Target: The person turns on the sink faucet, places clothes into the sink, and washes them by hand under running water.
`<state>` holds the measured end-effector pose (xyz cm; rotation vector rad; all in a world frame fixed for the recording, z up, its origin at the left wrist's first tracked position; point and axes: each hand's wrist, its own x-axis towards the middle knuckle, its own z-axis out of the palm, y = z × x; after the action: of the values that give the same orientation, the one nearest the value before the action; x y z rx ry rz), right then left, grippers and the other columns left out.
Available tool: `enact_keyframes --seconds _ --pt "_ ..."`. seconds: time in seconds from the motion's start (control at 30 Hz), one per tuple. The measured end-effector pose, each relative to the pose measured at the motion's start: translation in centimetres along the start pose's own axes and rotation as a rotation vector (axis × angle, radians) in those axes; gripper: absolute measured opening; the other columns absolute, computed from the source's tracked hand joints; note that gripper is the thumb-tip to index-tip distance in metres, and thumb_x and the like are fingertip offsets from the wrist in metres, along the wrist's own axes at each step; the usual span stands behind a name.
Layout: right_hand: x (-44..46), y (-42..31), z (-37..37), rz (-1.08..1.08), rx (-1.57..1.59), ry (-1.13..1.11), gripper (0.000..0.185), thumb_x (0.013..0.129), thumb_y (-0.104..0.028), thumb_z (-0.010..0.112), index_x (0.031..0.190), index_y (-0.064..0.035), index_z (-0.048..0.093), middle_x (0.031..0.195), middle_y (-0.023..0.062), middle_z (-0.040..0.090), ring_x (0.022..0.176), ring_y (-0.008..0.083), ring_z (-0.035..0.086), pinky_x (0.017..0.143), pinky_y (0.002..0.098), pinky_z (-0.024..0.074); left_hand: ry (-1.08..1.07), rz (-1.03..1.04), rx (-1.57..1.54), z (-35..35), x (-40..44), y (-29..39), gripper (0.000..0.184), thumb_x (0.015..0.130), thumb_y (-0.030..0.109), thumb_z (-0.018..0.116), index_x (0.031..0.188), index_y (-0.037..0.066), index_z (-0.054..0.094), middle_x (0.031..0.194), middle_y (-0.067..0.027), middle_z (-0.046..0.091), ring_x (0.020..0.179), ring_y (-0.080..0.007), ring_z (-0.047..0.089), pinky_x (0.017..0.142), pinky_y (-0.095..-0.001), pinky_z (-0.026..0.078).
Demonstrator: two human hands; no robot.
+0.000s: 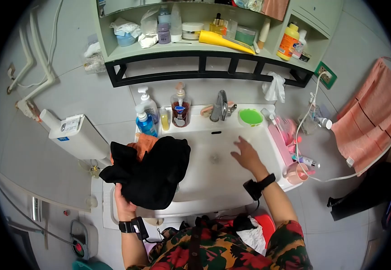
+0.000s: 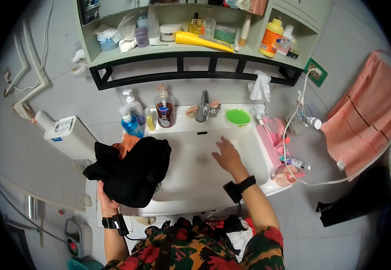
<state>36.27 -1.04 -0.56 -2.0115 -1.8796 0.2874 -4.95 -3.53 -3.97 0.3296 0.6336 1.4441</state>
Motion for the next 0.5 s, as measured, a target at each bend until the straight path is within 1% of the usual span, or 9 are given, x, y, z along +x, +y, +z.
enact_keyframes --seconds 0.03,0.1,0.2,0.3,0.33,0.37,0.43,0.47,0.5 --pt "1.4 0.3 -0.1 -0.013 0.006 -0.007 0.044 0.075 -0.025 0.06 0.112 -0.0048 0.051 0.129 0.0178 0.036 0.117 0.0324 0.036 0.095 0.0367 0.0335 0.001 -0.011 -0.006 -0.3 0.1 0.0 0.052 0.082 0.039 0.05 0.121 0.005 0.041 0.118 -0.012 0.049 0.104 -0.0265 0.051 0.086 -0.0373 0.045" --pt "4.1 0.7 -0.2 -0.015 -0.101 0.122 0.049 0.074 -0.025 0.06 0.117 -0.0056 0.046 0.132 0.0169 0.03 0.121 0.0328 0.031 0.092 0.0426 0.0354 0.01 -0.006 -0.007 -0.7 0.3 -0.1 0.052 0.082 0.038 0.05 0.121 0.005 0.042 0.118 -0.0118 0.049 0.104 -0.0267 0.051 0.087 -0.0379 0.044" --pt "7.3 1.1 -0.8 -0.066 -0.194 0.142 0.052 0.073 -0.024 0.06 0.119 -0.0065 0.043 0.134 0.0162 0.028 0.123 0.0329 0.027 0.091 0.0442 0.0357 -0.007 -0.015 -0.035 -1.1 0.4 -0.2 0.052 0.082 0.039 0.05 0.121 0.005 0.042 0.119 -0.0115 0.049 0.104 -0.0271 0.051 0.088 -0.039 0.043" --pt "9.6 1.3 -1.3 -0.129 -0.354 0.164 0.054 0.072 -0.023 0.061 0.119 -0.0064 0.042 0.134 0.0161 0.028 0.123 0.0331 0.026 0.09 0.044 0.0364 0.031 -0.002 -0.036 -1.3 0.3 -0.2 0.051 0.082 0.039 0.048 0.121 0.005 0.042 0.118 -0.0118 0.049 0.104 -0.0277 0.051 0.088 -0.0396 0.043" --pt "10.4 2.0 -1.0 -0.154 -0.389 0.227 0.054 0.073 -0.022 0.06 0.121 -0.0071 0.041 0.134 0.0152 0.027 0.122 0.034 0.028 0.09 0.0439 0.0367 0.045 -0.003 -0.038 -1.4 0.4 -0.2 0.051 0.083 0.038 0.048 0.12 0.005 0.043 0.118 -0.012 0.049 0.104 -0.028 0.051 0.088 -0.0395 0.043" --pt "11.2 2.7 -0.5 -0.164 -0.381 0.221 0.054 0.073 -0.022 0.06 0.121 -0.0071 0.041 0.134 0.0152 0.027 0.122 0.034 0.028 0.09 0.0439 0.0367 0.059 -0.004 -0.042 -1.5 0.4 -0.2 0.05 0.083 0.038 0.047 0.12 0.004 0.043 0.118 -0.0123 0.05 0.104 -0.0282 0.051 0.088 -0.0394 0.043" --pt "12.9 4.4 0.5 -0.071 -0.177 0.302 0.054 0.074 -0.021 0.059 0.123 -0.008 0.039 0.135 0.0137 0.026 0.12 0.0359 0.03 0.09 0.0421 0.0367 0.093 0.01 -0.031 -0.9 0.1 -0.1 0.05 0.083 0.037 0.046 0.12 0.004 0.043 0.118 -0.0126 0.05 0.104 -0.0285 0.051 0.088 -0.0396 0.042" --pt "13.5 4.8 0.6 -0.112 -0.041 0.361 0.054 0.078 -0.023 0.055 0.126 -0.0084 0.035 0.125 0.0166 0.04 0.11 0.0356 0.043 0.086 0.0411 0.0394 0.117 0.013 -0.022 -0.6 0.0 -0.1 0.05 0.084 0.037 0.045 0.12 0.003 0.043 0.118 -0.013 0.05 0.104 -0.0288 0.05 0.089 -0.0397 0.042" --pt "14.0 5.4 0.6 -0.119 -0.036 0.351 0.054 0.078 -0.023 0.055 0.126 -0.0084 0.035 0.125 0.0166 0.04 0.11 0.0356 0.043 0.086 0.0411 0.0394 0.129 0.018 -0.022 -0.4 -0.1 -0.1 0.05 0.084 0.037 0.045 0.12 0.003 0.043 0.118 -0.013 0.05 0.104 -0.0288 0.05 0.089 -0.0397 0.042"
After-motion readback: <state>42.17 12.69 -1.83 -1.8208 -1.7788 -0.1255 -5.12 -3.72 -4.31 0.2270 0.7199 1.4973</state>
